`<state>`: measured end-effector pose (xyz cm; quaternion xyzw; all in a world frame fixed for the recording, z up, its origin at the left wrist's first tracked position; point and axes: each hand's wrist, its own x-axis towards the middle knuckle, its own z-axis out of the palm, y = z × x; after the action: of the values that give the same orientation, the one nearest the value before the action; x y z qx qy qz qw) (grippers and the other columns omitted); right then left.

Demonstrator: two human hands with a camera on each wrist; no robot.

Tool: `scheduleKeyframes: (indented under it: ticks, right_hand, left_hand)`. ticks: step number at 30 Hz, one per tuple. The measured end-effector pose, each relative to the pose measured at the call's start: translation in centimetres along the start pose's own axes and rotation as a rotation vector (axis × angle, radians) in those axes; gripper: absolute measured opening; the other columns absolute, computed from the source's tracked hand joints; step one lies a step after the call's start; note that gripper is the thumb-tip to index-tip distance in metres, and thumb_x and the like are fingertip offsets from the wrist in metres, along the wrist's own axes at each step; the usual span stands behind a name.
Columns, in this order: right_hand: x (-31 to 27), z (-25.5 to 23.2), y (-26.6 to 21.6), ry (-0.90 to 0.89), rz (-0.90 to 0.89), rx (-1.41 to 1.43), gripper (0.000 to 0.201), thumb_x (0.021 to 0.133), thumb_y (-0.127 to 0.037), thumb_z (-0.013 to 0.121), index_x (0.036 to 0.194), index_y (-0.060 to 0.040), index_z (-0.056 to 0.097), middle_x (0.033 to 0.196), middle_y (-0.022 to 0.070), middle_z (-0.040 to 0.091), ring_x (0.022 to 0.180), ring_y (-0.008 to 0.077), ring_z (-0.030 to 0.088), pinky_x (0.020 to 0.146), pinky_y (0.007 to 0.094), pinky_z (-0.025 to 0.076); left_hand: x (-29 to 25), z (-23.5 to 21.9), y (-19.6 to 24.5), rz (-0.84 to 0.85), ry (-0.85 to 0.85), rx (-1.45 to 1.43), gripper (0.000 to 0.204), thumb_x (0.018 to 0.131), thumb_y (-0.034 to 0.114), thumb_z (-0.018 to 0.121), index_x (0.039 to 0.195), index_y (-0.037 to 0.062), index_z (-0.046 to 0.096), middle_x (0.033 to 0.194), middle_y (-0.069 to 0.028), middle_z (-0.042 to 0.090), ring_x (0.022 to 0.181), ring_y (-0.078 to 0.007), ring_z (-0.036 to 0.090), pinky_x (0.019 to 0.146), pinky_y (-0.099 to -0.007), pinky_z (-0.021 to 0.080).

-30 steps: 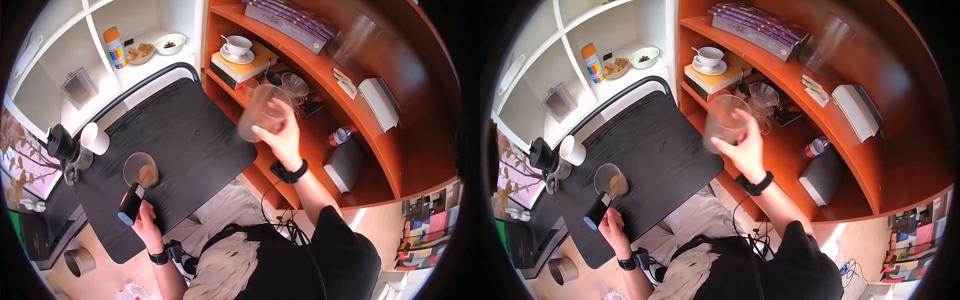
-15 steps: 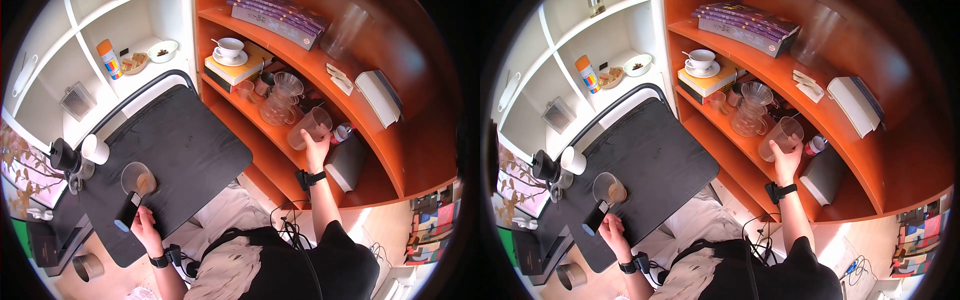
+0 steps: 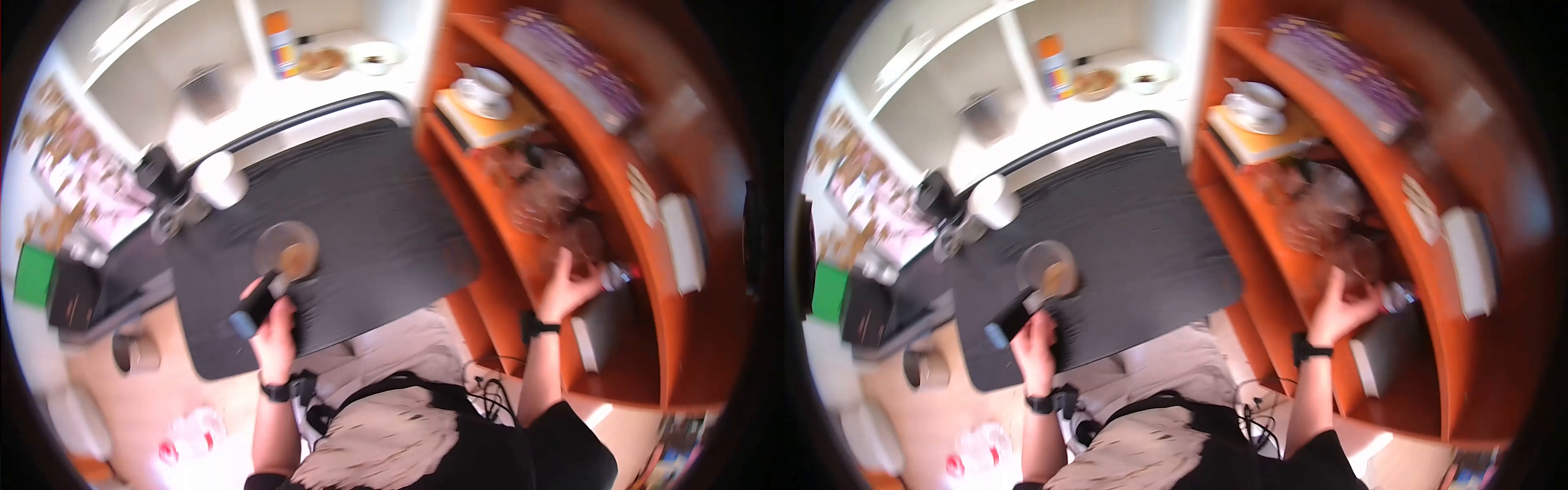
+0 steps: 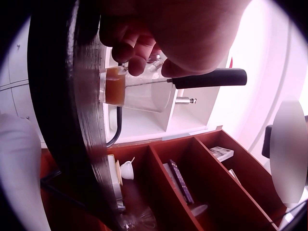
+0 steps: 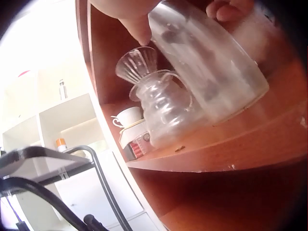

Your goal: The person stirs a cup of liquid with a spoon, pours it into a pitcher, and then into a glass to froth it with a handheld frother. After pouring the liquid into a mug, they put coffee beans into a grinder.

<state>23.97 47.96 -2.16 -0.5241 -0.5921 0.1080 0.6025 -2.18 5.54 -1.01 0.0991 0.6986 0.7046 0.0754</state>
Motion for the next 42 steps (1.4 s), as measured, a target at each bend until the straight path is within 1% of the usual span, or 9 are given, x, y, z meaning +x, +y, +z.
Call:
scheduleKeyframes:
  ticks: [2,5,7,10,13,19,29,36,42]
  right_hand:
    - [-2.3,-0.2,-2.5,-0.064,-0.104,0.15,0.06,0.094,-0.016,0.077,0.144,-0.0009,0.048,0.121,0.0065,0.052,0.087,0.0125,0.047,0.078,0.0263,0.045]
    - [-6.8,0.2,-9.2,-0.586,-0.065,0.495,0.019,0.101,-0.005,0.066,0.119,-0.0025,0.063,0.096,-0.0007,0.059,0.082,0.0073,0.049,0.073,0.0233,0.042]
    - [-8.7,0.5,-13.9,-0.898,-0.26,0.578,0.007,0.097,0.002,0.065,0.101,-0.0025,0.067,0.09,-0.0016,0.059,0.075,0.0056,0.05,0.067,0.0216,0.041]
    - [-10.8,0.8,-22.3,-1.234,-0.58,0.748,0.035,0.078,-0.005,0.083,0.111,-0.0111,0.073,0.067,-0.0013,0.057,0.058,0.0131,0.055,0.054,0.0289,0.044]
    - [-13.9,1.1,-27.8,-1.575,-0.618,0.811,0.052,0.08,-0.021,0.084,0.128,-0.0137,0.066,0.072,0.0006,0.06,0.064,0.0196,0.061,0.061,0.0337,0.05]
    - [-16.9,3.2,-31.0,-1.459,-0.828,0.87,0.041,0.078,-0.017,0.078,0.118,-0.0139,0.068,0.077,0.002,0.066,0.072,0.0222,0.066,0.066,0.0349,0.052]
    - [-13.5,4.7,-30.9,-1.348,-0.37,0.89,0.028,0.082,-0.013,0.081,0.108,-0.0086,0.072,0.076,0.0019,0.065,0.059,0.0159,0.062,0.054,0.0294,0.049]
    - [-16.9,3.2,-28.4,-1.326,-0.563,1.077,0.047,0.075,-0.009,0.082,0.121,-0.0094,0.071,0.082,0.004,0.067,0.063,0.017,0.063,0.057,0.0305,0.05]
    - [-13.6,4.6,-27.3,-1.269,-0.383,1.027,0.032,0.085,-0.014,0.08,0.113,-0.0043,0.068,0.087,0.0032,0.072,0.06,0.0099,0.063,0.051,0.025,0.046]
  left_hand:
    - [-0.2,0.9,1.9,0.008,0.019,-0.022,0.046,0.09,-0.003,0.062,0.135,0.0057,0.054,0.092,-0.0022,0.064,0.073,-0.0068,0.056,0.061,-0.022,0.045]
    - [0.2,1.1,2.1,0.091,-0.031,-0.035,0.042,0.088,-0.007,0.057,0.129,0.004,0.056,0.094,-0.0017,0.067,0.082,-0.0111,0.061,0.076,-0.0237,0.049]
    - [0.5,0.9,1.4,0.147,-0.067,0.038,0.03,0.098,0.0,0.059,0.127,0.0053,0.053,0.085,-0.0017,0.062,0.067,-0.0053,0.051,0.059,-0.0204,0.041]
    - [0.4,1.0,1.7,0.147,-0.089,0.031,0.024,0.101,0.003,0.058,0.124,0.0059,0.053,0.085,0.0,0.061,0.067,-0.0044,0.05,0.058,-0.0205,0.04]
    - [0.3,0.7,2.1,0.136,-0.126,0.085,0.023,0.101,0.004,0.059,0.124,0.0051,0.054,0.085,-0.0002,0.062,0.07,-0.0048,0.053,0.06,-0.0207,0.043]
    - [0.3,0.8,1.7,0.156,-0.055,0.2,0.028,0.093,0.009,0.064,0.12,0.0028,0.06,0.101,-0.0098,0.073,0.091,-0.0146,0.069,0.084,-0.0297,0.054]
    - [0.3,0.9,2.4,0.086,-0.083,0.143,0.011,0.105,0.009,0.056,0.112,0.0028,0.061,0.08,-0.0013,0.064,0.074,-0.0067,0.057,0.069,-0.0249,0.048]
    - [0.2,1.5,2.7,0.285,0.001,0.214,0.015,0.1,0.017,0.061,0.108,0.0042,0.059,0.085,-0.0005,0.066,0.076,-0.0039,0.057,0.069,-0.0205,0.046]
    - [0.0,0.9,2.2,0.099,-0.019,0.026,0.012,0.107,0.013,0.053,0.101,0.0047,0.058,0.071,0.0042,0.053,0.059,-0.0021,0.042,0.053,-0.0199,0.033]
